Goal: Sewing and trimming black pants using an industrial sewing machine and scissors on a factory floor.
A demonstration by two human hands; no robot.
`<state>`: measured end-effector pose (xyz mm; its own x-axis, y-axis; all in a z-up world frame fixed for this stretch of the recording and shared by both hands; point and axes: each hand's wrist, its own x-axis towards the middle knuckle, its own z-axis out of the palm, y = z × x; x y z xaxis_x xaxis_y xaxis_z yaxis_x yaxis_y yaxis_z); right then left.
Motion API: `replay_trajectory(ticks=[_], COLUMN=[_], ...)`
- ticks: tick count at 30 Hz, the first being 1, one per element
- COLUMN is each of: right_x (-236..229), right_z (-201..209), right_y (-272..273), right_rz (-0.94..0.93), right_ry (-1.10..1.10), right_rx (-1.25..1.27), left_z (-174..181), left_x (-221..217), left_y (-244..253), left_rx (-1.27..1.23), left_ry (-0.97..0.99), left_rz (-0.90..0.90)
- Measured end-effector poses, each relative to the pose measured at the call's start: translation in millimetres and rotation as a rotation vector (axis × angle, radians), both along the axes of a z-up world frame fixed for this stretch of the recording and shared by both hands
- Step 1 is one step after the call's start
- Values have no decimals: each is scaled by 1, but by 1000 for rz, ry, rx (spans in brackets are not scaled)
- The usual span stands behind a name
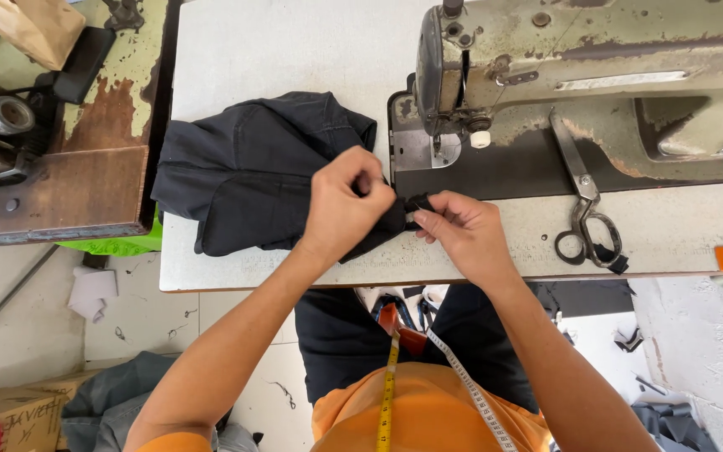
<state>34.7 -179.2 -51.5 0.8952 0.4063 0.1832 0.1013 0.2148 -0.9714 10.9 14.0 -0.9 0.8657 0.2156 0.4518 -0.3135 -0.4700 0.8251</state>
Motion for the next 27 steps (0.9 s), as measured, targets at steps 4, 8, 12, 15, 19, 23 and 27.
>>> replay_trajectory(ticks=[4,8,12,15,19,23,27], right_x=[0,0,-1,-5,-5,-6,-6], right_z=[4,2,2,11,15,23,25], right_y=[0,1,2,6,6,7,12], right_rz=[9,8,-20,-48,-62,-77,-115], right_ry=[15,13,13,-33,23,137,330], right_rx=[-46,-46,-36,-55,-121,-115,-56], left_z=[19,12,19,24,7,-1,-10], left_x=[2,4,-3,-11,-14,-19,-22], left_y=[14,25,19,5,3,-1,-4], left_rx=[-537,-915,147,562,670,723,802], left_ry=[345,357,79,-92,-169,-288,-437], left_rz=[38,-52,-17,-154,-218,-171,-81])
